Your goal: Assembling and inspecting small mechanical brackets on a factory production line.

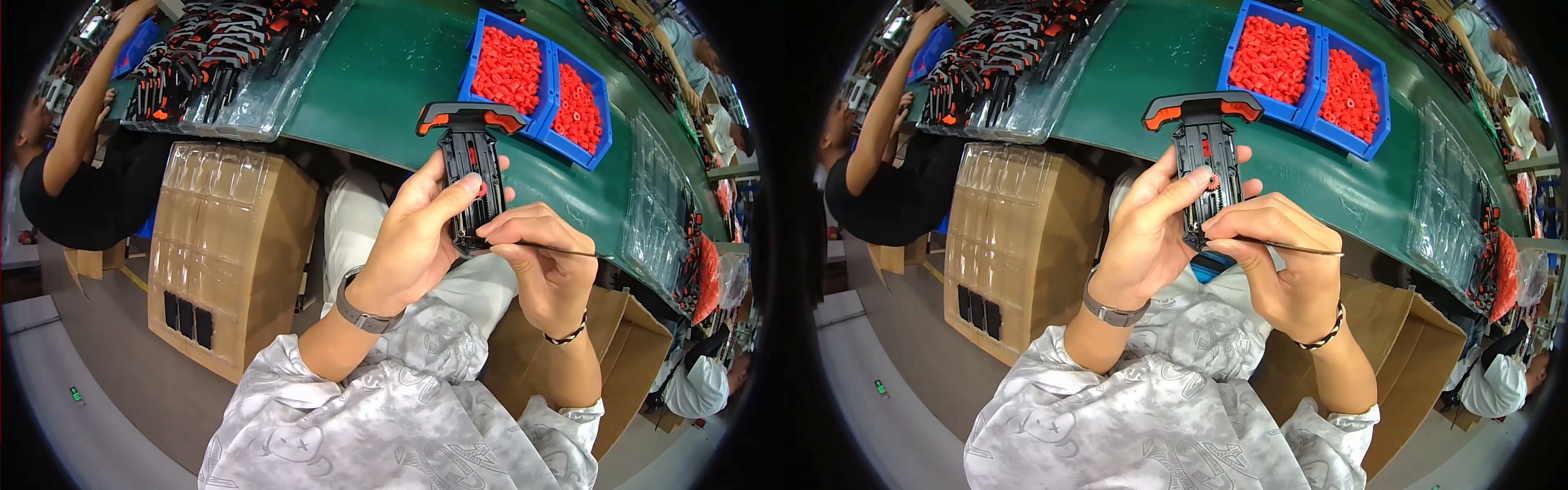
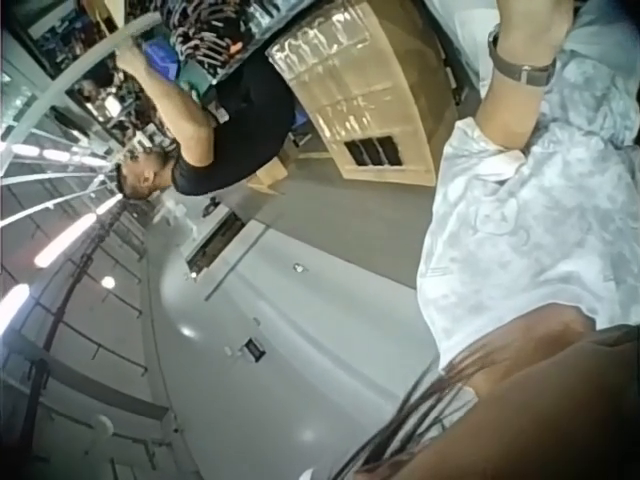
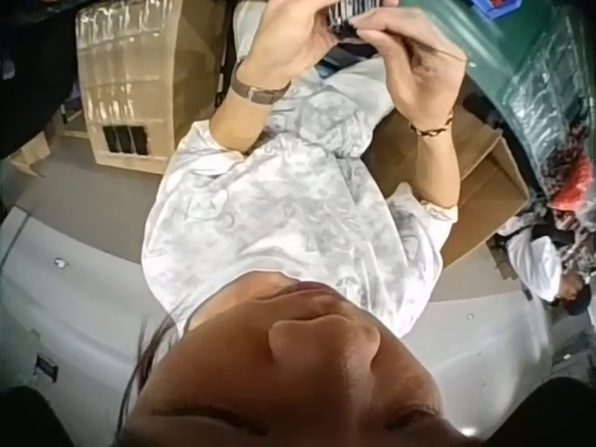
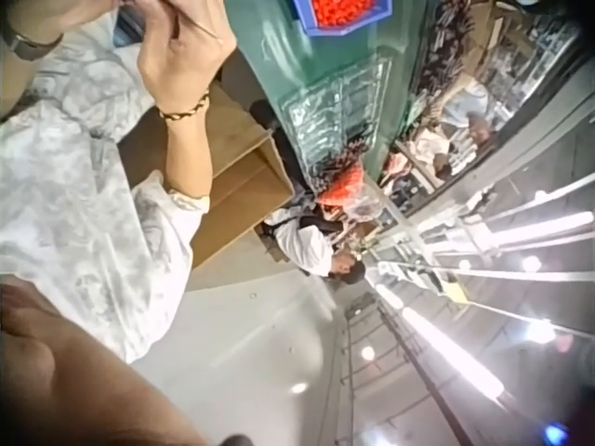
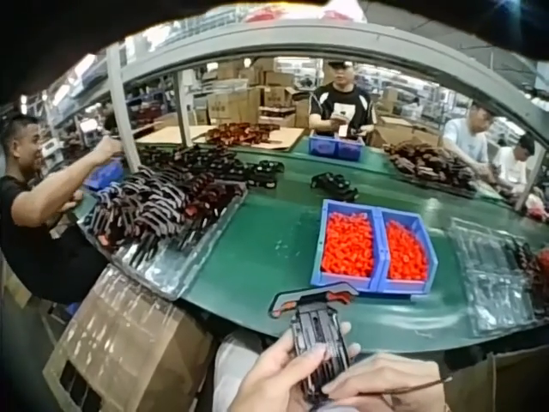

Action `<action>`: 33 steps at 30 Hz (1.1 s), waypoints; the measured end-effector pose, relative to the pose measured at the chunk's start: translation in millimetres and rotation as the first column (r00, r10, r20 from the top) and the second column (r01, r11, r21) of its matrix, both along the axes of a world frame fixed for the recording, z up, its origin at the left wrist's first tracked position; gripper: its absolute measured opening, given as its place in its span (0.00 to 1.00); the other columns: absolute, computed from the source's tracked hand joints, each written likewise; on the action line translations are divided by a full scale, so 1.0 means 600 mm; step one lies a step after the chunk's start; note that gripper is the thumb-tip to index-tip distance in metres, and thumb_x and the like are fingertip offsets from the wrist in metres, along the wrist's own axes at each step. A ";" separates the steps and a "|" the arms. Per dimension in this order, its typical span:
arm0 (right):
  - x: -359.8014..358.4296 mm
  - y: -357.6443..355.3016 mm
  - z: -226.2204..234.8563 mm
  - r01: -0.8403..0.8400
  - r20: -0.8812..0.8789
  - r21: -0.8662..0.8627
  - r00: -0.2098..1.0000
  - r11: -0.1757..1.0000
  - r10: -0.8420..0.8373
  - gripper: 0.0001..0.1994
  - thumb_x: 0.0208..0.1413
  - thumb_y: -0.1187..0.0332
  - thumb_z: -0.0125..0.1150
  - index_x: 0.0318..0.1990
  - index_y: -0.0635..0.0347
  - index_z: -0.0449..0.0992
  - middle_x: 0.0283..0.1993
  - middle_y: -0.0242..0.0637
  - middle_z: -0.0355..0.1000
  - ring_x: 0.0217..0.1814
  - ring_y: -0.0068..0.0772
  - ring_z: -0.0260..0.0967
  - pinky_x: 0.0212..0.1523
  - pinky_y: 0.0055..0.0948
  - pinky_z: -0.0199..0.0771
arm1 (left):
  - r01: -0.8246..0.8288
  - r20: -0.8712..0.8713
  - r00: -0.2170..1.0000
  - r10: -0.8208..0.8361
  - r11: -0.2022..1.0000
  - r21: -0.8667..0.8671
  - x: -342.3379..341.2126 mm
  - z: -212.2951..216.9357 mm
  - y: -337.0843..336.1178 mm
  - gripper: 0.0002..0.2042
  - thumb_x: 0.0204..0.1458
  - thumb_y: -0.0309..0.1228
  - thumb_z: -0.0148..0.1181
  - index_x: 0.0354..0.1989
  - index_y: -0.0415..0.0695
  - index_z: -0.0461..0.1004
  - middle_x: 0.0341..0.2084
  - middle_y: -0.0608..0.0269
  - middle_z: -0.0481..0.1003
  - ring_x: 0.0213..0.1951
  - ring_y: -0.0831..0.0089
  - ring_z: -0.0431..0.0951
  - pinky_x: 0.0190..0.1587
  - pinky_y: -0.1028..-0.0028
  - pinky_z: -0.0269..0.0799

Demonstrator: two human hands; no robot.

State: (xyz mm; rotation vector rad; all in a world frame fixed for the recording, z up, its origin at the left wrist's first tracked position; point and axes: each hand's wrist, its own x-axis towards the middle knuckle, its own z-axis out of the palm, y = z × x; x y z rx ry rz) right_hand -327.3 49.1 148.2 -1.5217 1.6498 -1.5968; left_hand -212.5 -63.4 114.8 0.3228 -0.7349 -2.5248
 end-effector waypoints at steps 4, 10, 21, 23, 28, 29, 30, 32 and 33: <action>0.001 0.000 -0.001 -0.009 -0.018 -0.021 1.000 1.000 0.009 0.06 0.51 0.85 0.61 0.36 0.67 0.78 0.36 0.43 0.78 0.35 0.32 0.71 0.37 0.25 0.73 | 0.012 0.004 1.000 -0.011 0.999 -0.041 -0.002 0.000 0.001 0.20 0.66 0.25 0.45 0.66 0.38 0.60 0.58 0.50 0.71 0.55 0.61 0.77 0.52 0.71 0.78; 0.002 -0.005 -0.006 0.069 -0.010 -0.040 0.998 0.997 -0.070 0.08 0.47 0.86 0.63 0.34 0.64 0.80 0.35 0.38 0.80 0.30 0.28 0.69 0.32 0.23 0.71 | -0.049 0.044 0.997 0.059 0.976 -0.210 -0.009 0.002 0.008 0.20 0.66 0.25 0.46 0.65 0.38 0.60 0.58 0.50 0.71 0.55 0.61 0.77 0.53 0.70 0.78; -0.004 0.008 0.005 -0.016 -0.061 -0.018 0.998 1.000 0.015 0.05 0.51 0.82 0.63 0.36 0.66 0.78 0.36 0.42 0.79 0.35 0.32 0.71 0.38 0.26 0.73 | -0.013 0.021 1.000 0.013 1.000 -0.010 -0.011 0.015 0.007 0.15 0.64 0.25 0.49 0.59 0.38 0.66 0.51 0.55 0.74 0.47 0.70 0.77 0.47 0.73 0.75; -0.005 0.010 0.004 -0.032 -0.108 -0.032 0.994 0.999 0.028 0.04 0.53 0.81 0.63 0.37 0.67 0.77 0.36 0.44 0.79 0.36 0.34 0.72 0.40 0.27 0.74 | 0.012 0.011 1.000 -0.012 1.000 0.016 -0.010 0.014 0.005 0.16 0.64 0.25 0.50 0.59 0.38 0.66 0.51 0.55 0.74 0.47 0.70 0.77 0.46 0.73 0.75; -0.006 0.015 -0.005 -0.027 -0.112 -0.069 0.994 0.997 0.019 0.03 0.54 0.78 0.64 0.36 0.67 0.78 0.36 0.44 0.80 0.36 0.34 0.72 0.41 0.29 0.74 | 0.056 0.001 0.998 -0.057 0.994 0.097 -0.007 0.012 0.006 0.16 0.65 0.26 0.50 0.59 0.38 0.67 0.51 0.55 0.74 0.49 0.68 0.78 0.45 0.72 0.76; -0.005 0.015 -0.005 -0.018 -0.097 -0.073 0.995 0.997 0.011 0.03 0.54 0.78 0.64 0.36 0.67 0.78 0.36 0.44 0.80 0.36 0.35 0.72 0.41 0.29 0.74 | 0.045 0.002 0.999 -0.045 0.995 0.086 -0.008 0.013 0.006 0.16 0.65 0.26 0.50 0.59 0.38 0.66 0.51 0.55 0.73 0.49 0.67 0.78 0.45 0.72 0.76; -0.004 0.015 -0.005 -0.008 -0.083 -0.076 0.997 0.997 0.001 0.03 0.54 0.78 0.64 0.36 0.67 0.78 0.36 0.44 0.80 0.36 0.35 0.72 0.41 0.30 0.75 | 0.035 0.004 0.999 -0.035 0.997 0.074 -0.008 0.014 0.007 0.16 0.65 0.27 0.51 0.59 0.38 0.66 0.52 0.55 0.73 0.49 0.67 0.78 0.45 0.72 0.76; 0.001 0.016 -0.004 0.017 -0.053 -0.083 0.998 0.996 -0.022 0.03 0.54 0.77 0.65 0.35 0.67 0.78 0.37 0.44 0.80 0.36 0.35 0.72 0.41 0.30 0.75 | 0.019 0.007 1.000 -0.019 0.999 0.050 -0.008 0.017 0.009 0.16 0.65 0.27 0.51 0.60 0.38 0.66 0.52 0.56 0.73 0.50 0.66 0.78 0.45 0.71 0.77; 0.002 0.017 -0.002 0.030 -0.057 -0.086 0.998 0.996 -0.035 0.03 0.54 0.77 0.65 0.35 0.67 0.78 0.37 0.44 0.80 0.36 0.35 0.72 0.41 0.30 0.75 | 0.026 0.007 1.000 -0.026 0.999 0.040 -0.011 0.018 0.011 0.17 0.65 0.26 0.51 0.61 0.39 0.66 0.54 0.55 0.72 0.51 0.65 0.77 0.45 0.70 0.77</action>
